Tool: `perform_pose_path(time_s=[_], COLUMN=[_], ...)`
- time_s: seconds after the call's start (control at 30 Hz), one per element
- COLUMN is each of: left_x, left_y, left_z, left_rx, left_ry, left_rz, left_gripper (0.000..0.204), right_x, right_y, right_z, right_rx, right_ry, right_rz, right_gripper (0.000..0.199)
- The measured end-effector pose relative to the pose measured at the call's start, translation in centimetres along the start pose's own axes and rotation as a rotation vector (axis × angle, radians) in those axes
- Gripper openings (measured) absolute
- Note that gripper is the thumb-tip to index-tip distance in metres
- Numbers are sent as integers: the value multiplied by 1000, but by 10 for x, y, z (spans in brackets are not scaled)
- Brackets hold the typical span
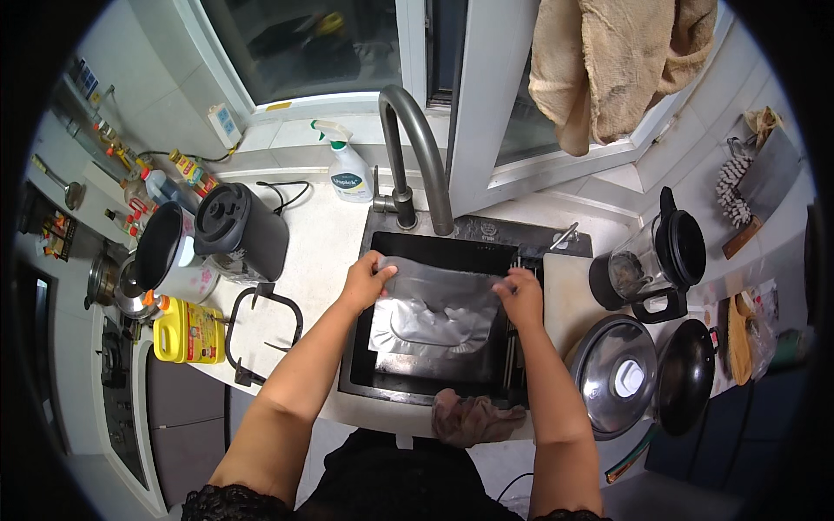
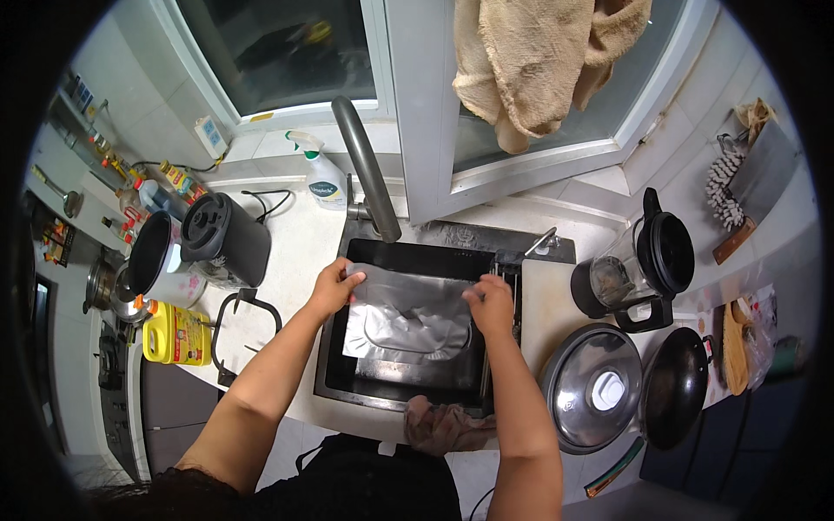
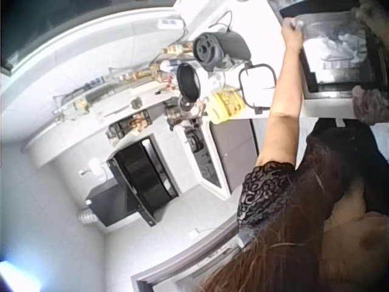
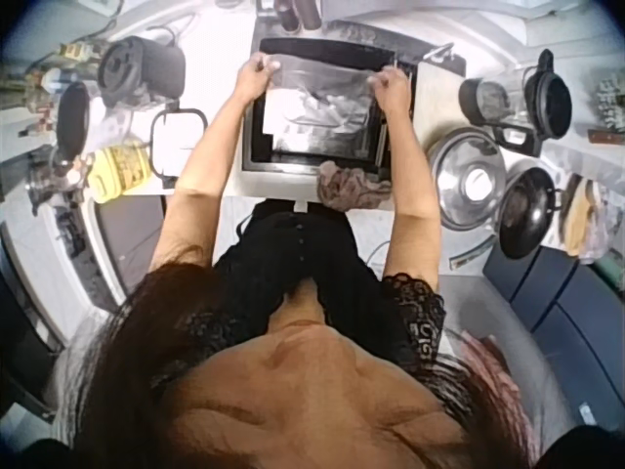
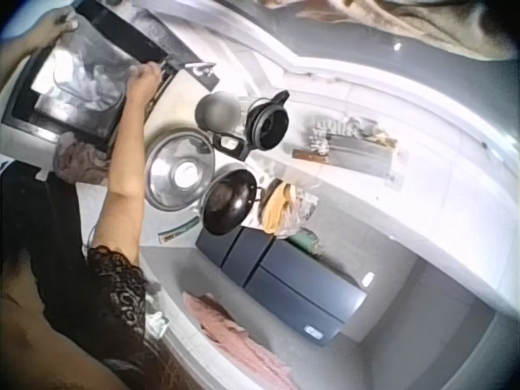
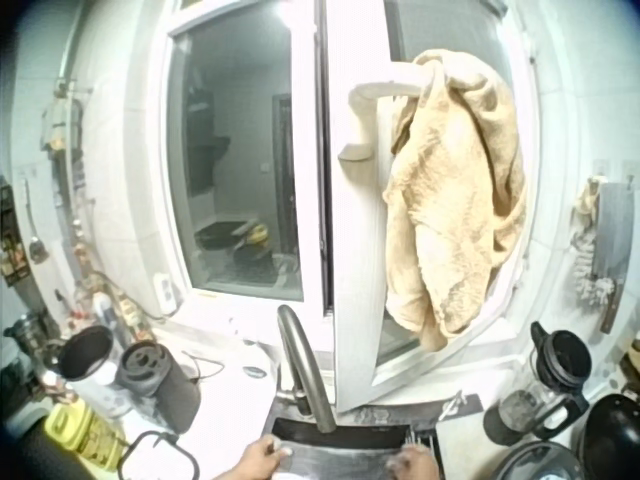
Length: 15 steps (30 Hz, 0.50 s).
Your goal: The person wipes the range hood with a cloth, then moves to the sink to wash the cloth and a silver tray under running water. They rinse the items thoroughly and place the tray on the counter.
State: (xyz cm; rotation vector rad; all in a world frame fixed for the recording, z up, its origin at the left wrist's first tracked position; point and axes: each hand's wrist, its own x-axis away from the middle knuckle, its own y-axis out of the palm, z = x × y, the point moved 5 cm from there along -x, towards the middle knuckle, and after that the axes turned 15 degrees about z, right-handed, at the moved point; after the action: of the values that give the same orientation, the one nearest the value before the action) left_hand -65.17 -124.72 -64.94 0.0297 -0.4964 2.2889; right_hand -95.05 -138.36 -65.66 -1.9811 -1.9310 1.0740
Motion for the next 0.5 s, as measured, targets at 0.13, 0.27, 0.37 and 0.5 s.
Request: perform_pose_path(time_s=[0.13, 0.27, 0.37, 0.5], left_x=[6, 7, 8, 8], left_y=[-3, -7, -10, -13], left_z=[4, 3, 4, 7], left_rx=[0, 88, 136, 123], left_ry=[-1, 71, 73, 113], left_rz=[-32, 8, 43, -6], left_gripper=[19, 20, 20, 20], right_x=[-1, -1, 2, 9], right_y=[-10, -17, -17, -19], right_z=[-9, -12, -11, -12], right_rx=[-14, -82, -77, -62], right_ry=[3, 35, -3, 31], right_rz=[75, 73, 110, 155], right_gripper=[16, 20, 22, 28])
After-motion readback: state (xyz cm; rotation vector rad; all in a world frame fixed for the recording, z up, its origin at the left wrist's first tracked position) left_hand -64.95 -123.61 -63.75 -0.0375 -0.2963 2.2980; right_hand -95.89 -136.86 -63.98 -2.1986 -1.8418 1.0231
